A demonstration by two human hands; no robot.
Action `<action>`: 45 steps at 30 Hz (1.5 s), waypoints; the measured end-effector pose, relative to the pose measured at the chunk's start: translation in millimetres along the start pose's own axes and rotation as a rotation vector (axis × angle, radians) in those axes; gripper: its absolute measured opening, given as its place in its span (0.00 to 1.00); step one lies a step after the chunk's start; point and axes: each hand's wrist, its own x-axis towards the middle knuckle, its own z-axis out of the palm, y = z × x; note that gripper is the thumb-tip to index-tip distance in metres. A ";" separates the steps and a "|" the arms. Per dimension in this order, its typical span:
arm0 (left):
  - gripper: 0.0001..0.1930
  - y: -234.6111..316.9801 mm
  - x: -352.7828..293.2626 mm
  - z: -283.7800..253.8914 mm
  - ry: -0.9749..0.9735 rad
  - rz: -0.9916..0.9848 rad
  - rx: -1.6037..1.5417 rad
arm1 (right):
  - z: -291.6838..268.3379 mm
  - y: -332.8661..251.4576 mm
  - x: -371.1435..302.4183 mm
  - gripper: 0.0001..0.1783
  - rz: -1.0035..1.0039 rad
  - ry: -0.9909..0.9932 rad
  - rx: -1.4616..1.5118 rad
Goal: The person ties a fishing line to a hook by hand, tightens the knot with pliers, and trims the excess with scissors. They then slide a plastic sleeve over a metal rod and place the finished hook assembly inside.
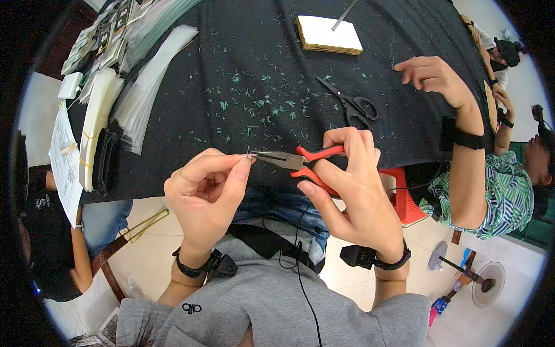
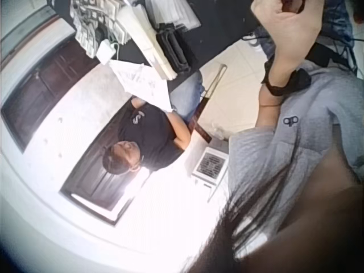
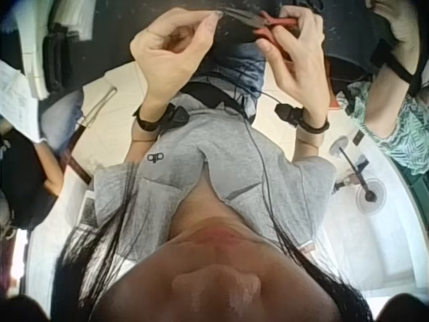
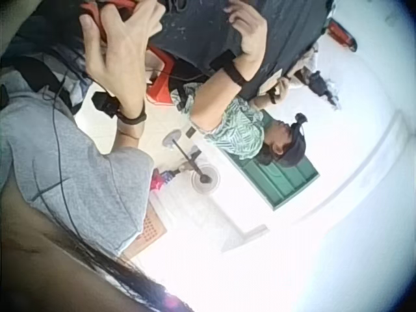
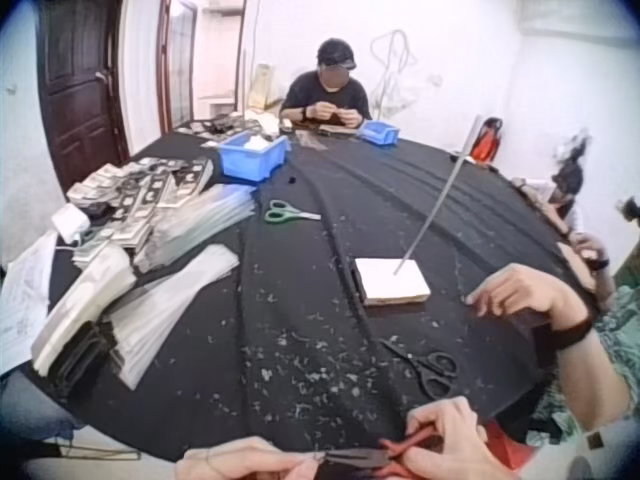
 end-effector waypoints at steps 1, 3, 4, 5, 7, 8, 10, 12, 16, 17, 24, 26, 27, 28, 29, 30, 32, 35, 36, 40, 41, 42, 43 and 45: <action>0.06 -0.3 0.2 -0.1 -0.001 0.008 0.010 | -0.4 0.1 0.0 0.11 0.000 -0.008 0.007; 0.06 -0.5 0.2 -0.3 -0.002 0.016 0.020 | -1.0 0.1 0.5 0.11 0.000 -0.016 0.014; 0.06 -0.5 0.0 -0.3 -0.003 0.018 0.020 | -1.2 0.0 0.8 0.11 0.003 -0.016 0.018; 0.06 -0.3 -0.1 -0.4 -0.004 0.020 0.019 | -1.4 0.0 1.1 0.11 0.006 -0.015 0.021; 0.06 0.1 -0.3 -0.9 -0.008 0.019 0.022 | -0.7 0.3 1.0 0.11 0.008 -0.018 0.030; 0.06 0.2 -0.4 -1.2 -0.011 0.019 0.025 | -0.4 0.4 1.0 0.12 0.011 -0.020 0.038; 0.06 0.0 -0.3 -0.9 -0.009 0.026 0.024 | -0.5 0.0 1.7 0.12 0.009 -0.023 0.044; 0.06 0.1 -0.4 -1.0 -0.008 0.034 0.023 | -0.6 -0.5 1.8 0.12 0.006 -0.027 0.049; 0.06 0.5 -1.1 -1.9 -0.014 0.040 0.029 | -1.1 -2.1 1.3 0.12 0.001 -0.030 0.049; 0.06 0.3 -1.3 -2.1 -0.017 0.037 0.031 | -1.1 -2.6 1.2 0.11 0.003 -0.031 0.045; 0.06 0.0 -2.6 -1.0 -0.007 0.057 0.033 | 0.7 -0.8 0.3 0.11 -0.032 0.011 0.029; 0.06 1.0 -2.2 -0.7 -0.007 0.048 0.028 | 2.1 -0.9 -0.2 0.12 -0.028 0.048 0.056; 0.06 0.9 -2.0 -1.1 -0.006 0.048 0.028 | 2.0 -1.0 -0.1 0.12 -0.028 0.047 0.056; 0.06 0.6 -1.7 -1.4 -0.009 0.047 0.020 | 1.9 -0.9 0.0 0.12 -0.051 0.053 0.038; 0.06 0.4 -1.5 -1.6 -0.011 0.046 0.011 | 1.8 -0.9 0.0 0.12 -0.074 0.059 0.021; 0.06 0.9 -1.6 -1.5 -0.012 0.046 0.012 | 2.1 -0.9 -0.2 0.12 -0.073 0.059 0.021; 0.06 2.4 -1.7 -1.0 -0.011 0.047 0.014 | 3.0 -1.5 -0.6 0.12 -0.063 0.073 0.027; 0.06 -0.3 -1.0 -0.9 -0.019 0.052 -0.006 | 4.6 -5.0 -1.2 0.11 -0.035 0.087 0.034; 0.06 -1.5 -0.8 -0.5 -0.025 0.055 -0.012 | 2.9 -4.9 -1.6 0.11 -0.031 0.091 0.027; 0.05 -10.1 -2.2 -4.6 0.012 -0.048 -0.091 | -10.9 0.4 -4.2 0.09 0.046 0.252 0.016; 0.05 -11.6 -2.2 -6.8 0.030 -0.064 -0.149 | -15.8 9.0 -4.6 0.09 0.088 0.306 -0.009; 0.04 -10.1 -1.3 -9.1 0.011 -0.104 -0.140 | -20.1 19.1 -4.6 0.08 0.135 0.379 -0.065; 0.04 -8.2 -0.6 -8.8 0.003 -0.101 -0.145 | -22.6 24.1 -1.1 0.08 0.321 0.461 -0.027; 0.04 -6.9 -1.1 -10.2 0.035 -0.190 -0.200 | -20.5 75.4 2.0 0.12 0.222 0.582 -0.271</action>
